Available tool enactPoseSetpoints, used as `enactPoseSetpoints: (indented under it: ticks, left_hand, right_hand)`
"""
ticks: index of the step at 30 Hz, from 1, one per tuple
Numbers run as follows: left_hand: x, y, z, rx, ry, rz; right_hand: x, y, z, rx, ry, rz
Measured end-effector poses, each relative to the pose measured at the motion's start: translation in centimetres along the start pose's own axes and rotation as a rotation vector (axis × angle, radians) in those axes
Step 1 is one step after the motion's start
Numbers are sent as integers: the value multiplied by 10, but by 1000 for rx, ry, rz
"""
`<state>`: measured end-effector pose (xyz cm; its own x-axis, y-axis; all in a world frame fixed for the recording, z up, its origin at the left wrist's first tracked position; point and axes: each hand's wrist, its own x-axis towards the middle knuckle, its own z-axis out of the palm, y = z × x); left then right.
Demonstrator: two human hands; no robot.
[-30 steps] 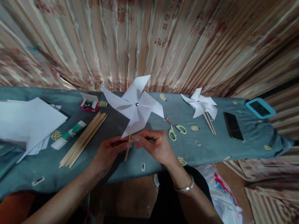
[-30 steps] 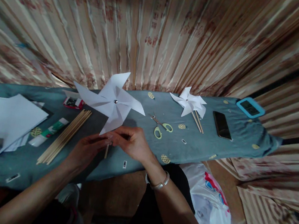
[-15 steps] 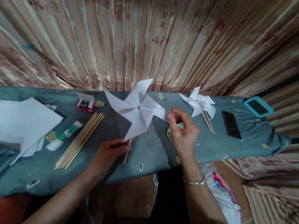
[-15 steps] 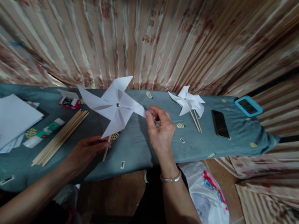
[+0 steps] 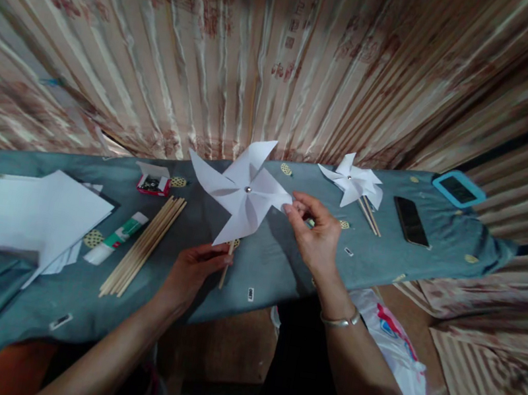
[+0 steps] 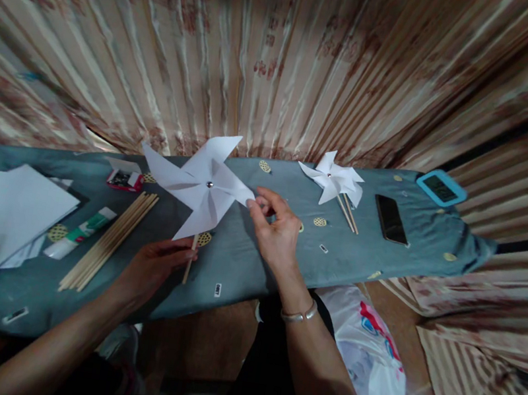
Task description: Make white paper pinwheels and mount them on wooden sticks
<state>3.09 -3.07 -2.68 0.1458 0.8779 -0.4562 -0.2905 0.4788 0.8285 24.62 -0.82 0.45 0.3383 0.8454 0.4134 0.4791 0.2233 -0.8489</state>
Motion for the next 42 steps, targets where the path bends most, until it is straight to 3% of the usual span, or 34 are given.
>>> enactPoseSetpoints:
  ticks: [42]
  left_hand:
    - [0, 3, 1, -42, 20, -24]
  right_hand:
    - [-23, -20, 26, 296, -254, 196]
